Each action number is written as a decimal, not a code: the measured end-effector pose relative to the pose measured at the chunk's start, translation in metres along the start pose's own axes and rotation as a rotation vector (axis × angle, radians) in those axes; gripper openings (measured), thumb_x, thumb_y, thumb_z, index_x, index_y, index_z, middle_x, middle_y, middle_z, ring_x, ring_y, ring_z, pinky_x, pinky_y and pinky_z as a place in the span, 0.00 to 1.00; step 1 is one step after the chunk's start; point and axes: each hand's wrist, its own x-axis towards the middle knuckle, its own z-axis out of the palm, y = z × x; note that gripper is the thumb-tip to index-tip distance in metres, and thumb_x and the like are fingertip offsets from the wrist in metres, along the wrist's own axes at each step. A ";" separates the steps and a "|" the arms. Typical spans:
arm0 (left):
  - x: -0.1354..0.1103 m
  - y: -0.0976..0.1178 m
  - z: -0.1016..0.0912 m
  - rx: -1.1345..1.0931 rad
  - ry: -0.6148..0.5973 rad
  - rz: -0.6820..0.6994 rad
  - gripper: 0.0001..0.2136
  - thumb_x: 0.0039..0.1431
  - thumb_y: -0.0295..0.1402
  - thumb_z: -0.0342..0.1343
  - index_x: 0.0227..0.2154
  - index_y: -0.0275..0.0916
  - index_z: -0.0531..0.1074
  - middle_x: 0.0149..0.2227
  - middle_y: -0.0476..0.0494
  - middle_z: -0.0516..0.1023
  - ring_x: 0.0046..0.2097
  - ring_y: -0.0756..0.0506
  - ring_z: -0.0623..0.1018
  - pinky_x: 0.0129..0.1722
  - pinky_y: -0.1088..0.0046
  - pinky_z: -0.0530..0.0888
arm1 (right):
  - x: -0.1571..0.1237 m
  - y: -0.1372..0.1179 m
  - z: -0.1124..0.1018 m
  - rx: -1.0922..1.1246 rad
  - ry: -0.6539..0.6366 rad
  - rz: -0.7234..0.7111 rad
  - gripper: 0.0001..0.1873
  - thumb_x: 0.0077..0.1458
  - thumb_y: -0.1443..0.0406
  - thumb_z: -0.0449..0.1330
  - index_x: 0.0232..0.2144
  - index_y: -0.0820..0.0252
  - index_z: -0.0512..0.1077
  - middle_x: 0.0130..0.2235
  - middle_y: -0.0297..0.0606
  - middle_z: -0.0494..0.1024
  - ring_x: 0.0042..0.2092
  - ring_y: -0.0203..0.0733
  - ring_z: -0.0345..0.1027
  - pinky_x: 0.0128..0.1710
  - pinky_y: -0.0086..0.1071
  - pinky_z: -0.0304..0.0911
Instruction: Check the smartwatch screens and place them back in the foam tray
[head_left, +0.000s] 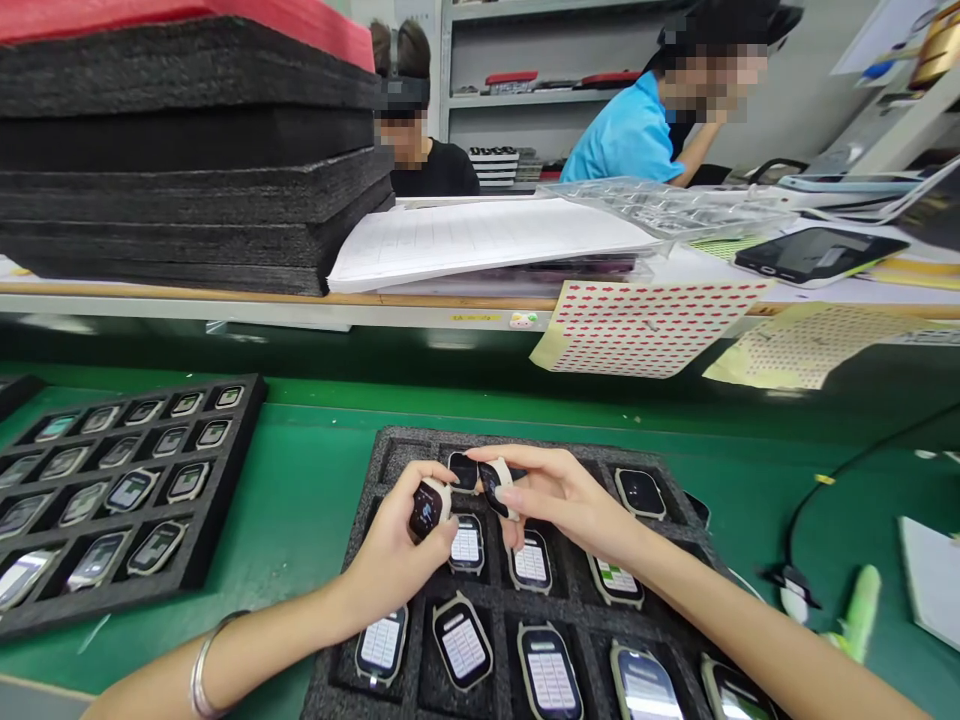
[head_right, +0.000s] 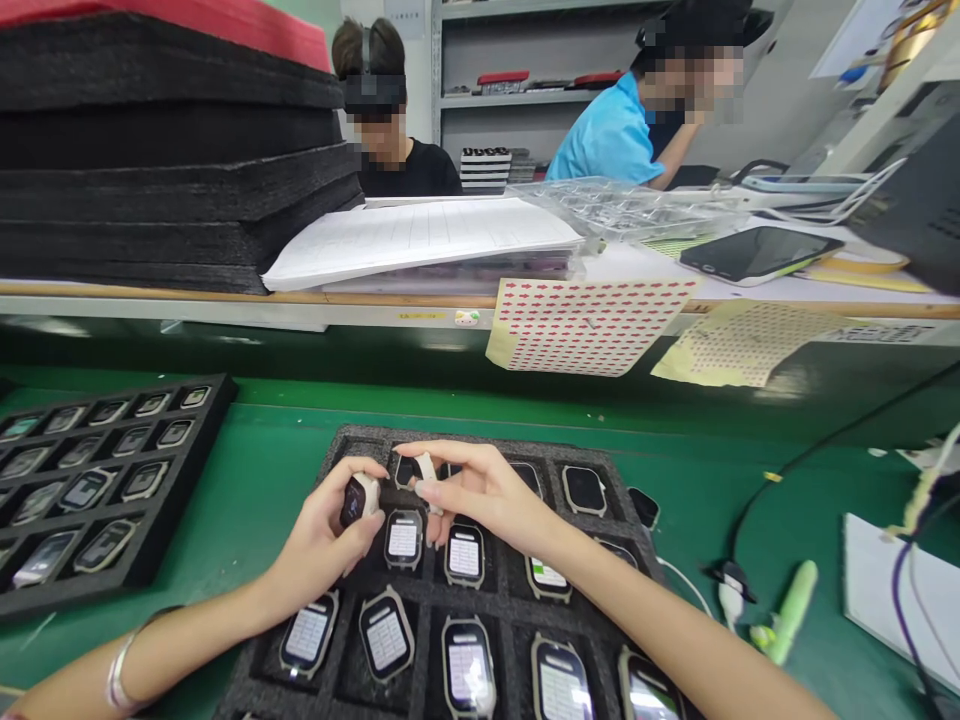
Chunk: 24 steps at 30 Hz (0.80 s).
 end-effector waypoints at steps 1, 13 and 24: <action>0.000 0.000 0.000 0.002 0.006 -0.001 0.12 0.55 0.26 0.50 0.43 0.42 0.62 0.25 0.56 0.62 0.25 0.51 0.64 0.27 0.76 0.62 | 0.000 0.000 0.000 0.010 -0.002 -0.011 0.25 0.53 0.60 0.65 0.52 0.63 0.70 0.36 0.41 0.77 0.24 0.36 0.72 0.24 0.29 0.71; 0.005 0.008 -0.004 -0.224 -0.066 -0.133 0.19 0.54 0.31 0.55 0.48 0.41 0.59 0.27 0.54 0.66 0.21 0.53 0.68 0.16 0.80 0.67 | -0.001 0.002 0.000 0.114 -0.071 0.012 0.27 0.57 0.61 0.61 0.57 0.62 0.62 0.35 0.41 0.76 0.28 0.40 0.74 0.25 0.31 0.72; 0.008 0.026 -0.023 -0.491 -0.155 -0.184 0.20 0.52 0.24 0.51 0.49 0.40 0.63 0.45 0.40 0.75 0.46 0.41 0.76 0.46 0.60 0.74 | 0.000 0.002 0.003 0.172 0.017 0.030 0.23 0.57 0.64 0.58 0.54 0.61 0.61 0.39 0.44 0.75 0.26 0.40 0.75 0.19 0.27 0.69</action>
